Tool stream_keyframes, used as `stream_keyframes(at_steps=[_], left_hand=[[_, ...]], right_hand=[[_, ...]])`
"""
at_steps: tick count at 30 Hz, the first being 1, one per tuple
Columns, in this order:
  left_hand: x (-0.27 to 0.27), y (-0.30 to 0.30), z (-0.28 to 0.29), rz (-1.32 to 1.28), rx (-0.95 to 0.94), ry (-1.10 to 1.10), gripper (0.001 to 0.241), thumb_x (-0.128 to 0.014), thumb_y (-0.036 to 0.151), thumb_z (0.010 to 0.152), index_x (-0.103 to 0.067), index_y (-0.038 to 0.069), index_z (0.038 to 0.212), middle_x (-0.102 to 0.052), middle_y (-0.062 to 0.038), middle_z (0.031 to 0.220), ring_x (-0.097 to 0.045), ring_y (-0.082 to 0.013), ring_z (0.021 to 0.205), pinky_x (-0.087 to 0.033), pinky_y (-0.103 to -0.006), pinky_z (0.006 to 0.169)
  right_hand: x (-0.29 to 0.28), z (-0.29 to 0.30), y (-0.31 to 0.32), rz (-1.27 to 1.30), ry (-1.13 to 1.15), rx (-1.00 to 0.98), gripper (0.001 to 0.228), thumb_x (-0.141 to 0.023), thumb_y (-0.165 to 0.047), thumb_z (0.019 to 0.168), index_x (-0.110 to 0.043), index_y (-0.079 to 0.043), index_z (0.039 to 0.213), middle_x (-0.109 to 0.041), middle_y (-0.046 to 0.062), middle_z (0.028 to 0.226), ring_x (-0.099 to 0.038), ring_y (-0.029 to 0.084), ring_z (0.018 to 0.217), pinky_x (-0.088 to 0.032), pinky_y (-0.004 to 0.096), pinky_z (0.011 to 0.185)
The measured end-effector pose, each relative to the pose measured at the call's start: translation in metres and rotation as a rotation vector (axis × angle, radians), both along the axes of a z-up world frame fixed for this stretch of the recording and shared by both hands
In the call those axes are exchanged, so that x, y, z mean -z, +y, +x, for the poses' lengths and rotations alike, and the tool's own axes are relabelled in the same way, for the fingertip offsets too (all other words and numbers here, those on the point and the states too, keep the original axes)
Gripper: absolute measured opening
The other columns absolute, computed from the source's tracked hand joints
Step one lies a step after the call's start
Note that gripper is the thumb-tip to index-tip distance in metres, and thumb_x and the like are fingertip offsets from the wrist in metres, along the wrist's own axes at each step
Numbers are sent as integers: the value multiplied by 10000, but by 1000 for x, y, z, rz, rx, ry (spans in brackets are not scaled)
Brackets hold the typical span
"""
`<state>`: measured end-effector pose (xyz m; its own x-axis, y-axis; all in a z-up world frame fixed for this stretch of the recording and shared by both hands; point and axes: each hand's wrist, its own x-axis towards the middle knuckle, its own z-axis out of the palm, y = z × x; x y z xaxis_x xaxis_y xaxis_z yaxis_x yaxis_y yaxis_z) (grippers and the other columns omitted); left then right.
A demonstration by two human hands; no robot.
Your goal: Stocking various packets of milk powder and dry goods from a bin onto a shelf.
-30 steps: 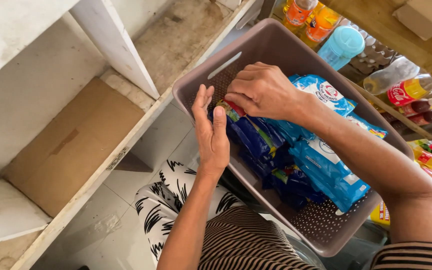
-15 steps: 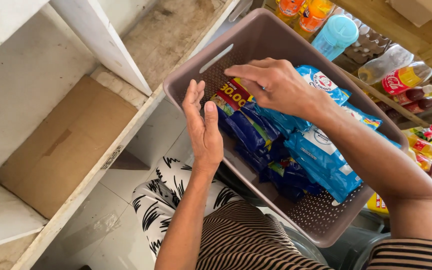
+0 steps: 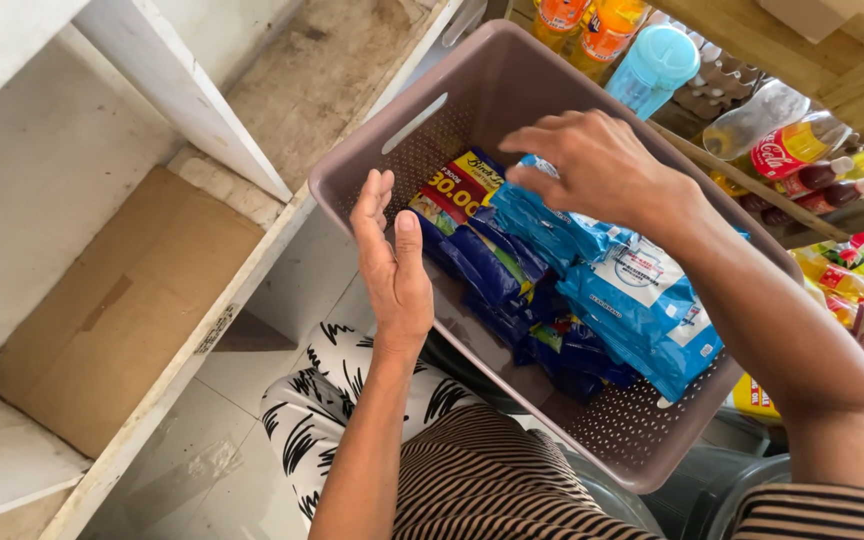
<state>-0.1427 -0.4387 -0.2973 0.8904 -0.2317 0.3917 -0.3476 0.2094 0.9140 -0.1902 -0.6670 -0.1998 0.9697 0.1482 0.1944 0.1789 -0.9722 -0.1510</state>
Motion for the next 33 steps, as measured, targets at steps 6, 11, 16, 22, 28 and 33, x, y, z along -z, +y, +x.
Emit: stream_keyframes(at_steps=[6,11,16,22,28,33], left_hand=[[-1,-1,1,21,7,-6,524,-503,274,1121,-405,-13,1548,-496,-193,1562,-457,-295,1471,-307,-426,1275],[-8,0,-2,145,-20,-66,485,-512,288,1115,-476,-10,1496,-511,-186,1536,-472,-306,1463,-323,-422,1262],[-11,-5,0,236,-14,-128,442,-539,291,1100,-535,1,1433,-540,-181,1485,-507,-308,1417,-364,-422,1224],[-3,-33,-2,261,118,-58,417,-606,307,1044,-595,27,1352,-622,-146,1380,-618,-294,1284,-474,-402,1107],[21,-63,-2,48,548,706,579,-630,447,935,-545,75,1371,-629,-140,1269,-656,-328,1049,-546,-471,855],[-3,-53,0,-146,840,1118,730,-631,616,860,-529,87,1352,-642,-171,1214,-692,-400,984,-611,-560,803]], right_hand=[[-7,-30,29,-220,261,412,637,-780,-574,795,-648,-47,1130,-671,165,1102,-634,380,1073,-519,557,857],[24,-51,32,-261,211,424,485,-780,-409,823,-627,-20,1070,-615,181,1075,-636,371,992,-538,500,740],[46,-59,32,-244,7,357,314,-745,-278,844,-643,-43,1026,-628,156,1029,-636,353,973,-524,486,772],[62,-66,31,-207,-159,307,200,-718,-152,803,-637,-59,961,-624,115,961,-634,328,973,-517,461,790],[44,-77,31,-72,-232,262,174,-710,-90,746,-626,-73,898,-620,98,903,-635,321,891,-517,458,751],[20,-90,53,16,-400,53,243,-679,-61,668,-612,-55,902,-642,118,1000,-641,314,897,-529,448,763]])
